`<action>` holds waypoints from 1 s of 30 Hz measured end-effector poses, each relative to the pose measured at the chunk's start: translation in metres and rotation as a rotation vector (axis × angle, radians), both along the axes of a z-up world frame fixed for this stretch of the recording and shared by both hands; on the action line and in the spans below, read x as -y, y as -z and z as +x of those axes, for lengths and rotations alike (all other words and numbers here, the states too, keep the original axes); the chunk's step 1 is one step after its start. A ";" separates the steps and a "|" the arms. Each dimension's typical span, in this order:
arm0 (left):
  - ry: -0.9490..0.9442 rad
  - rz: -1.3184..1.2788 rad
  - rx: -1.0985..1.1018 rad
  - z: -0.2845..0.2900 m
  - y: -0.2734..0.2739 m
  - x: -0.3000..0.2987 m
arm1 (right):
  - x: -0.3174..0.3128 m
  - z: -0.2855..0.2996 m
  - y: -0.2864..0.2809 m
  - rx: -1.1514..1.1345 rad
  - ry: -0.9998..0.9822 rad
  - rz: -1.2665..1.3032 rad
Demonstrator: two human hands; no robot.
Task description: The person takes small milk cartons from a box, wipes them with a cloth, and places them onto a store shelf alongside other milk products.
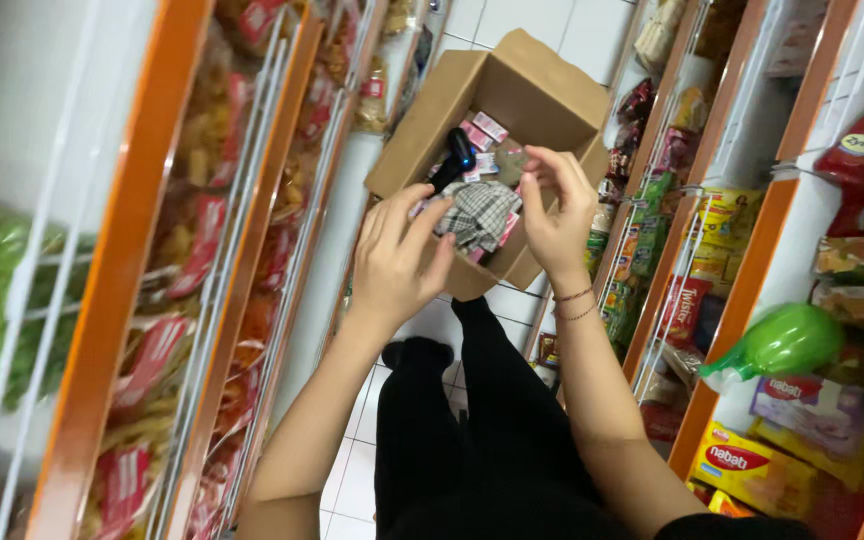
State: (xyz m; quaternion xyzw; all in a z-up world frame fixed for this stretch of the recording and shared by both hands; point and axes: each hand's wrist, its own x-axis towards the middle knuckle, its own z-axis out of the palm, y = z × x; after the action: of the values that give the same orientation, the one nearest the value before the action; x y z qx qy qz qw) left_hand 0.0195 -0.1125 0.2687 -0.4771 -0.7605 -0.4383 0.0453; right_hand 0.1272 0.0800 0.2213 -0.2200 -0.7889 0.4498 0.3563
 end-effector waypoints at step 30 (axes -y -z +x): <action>-0.772 -0.873 0.820 -0.019 0.541 -0.245 | -0.146 -0.040 0.383 0.414 0.181 -0.412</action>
State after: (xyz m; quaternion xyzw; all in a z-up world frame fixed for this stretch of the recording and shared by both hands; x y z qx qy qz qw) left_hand 0.0007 0.1327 -0.2722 0.0549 -0.9370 -0.1905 -0.2877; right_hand 0.0869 0.2261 -0.1612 -0.4441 -0.7143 0.5121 0.1744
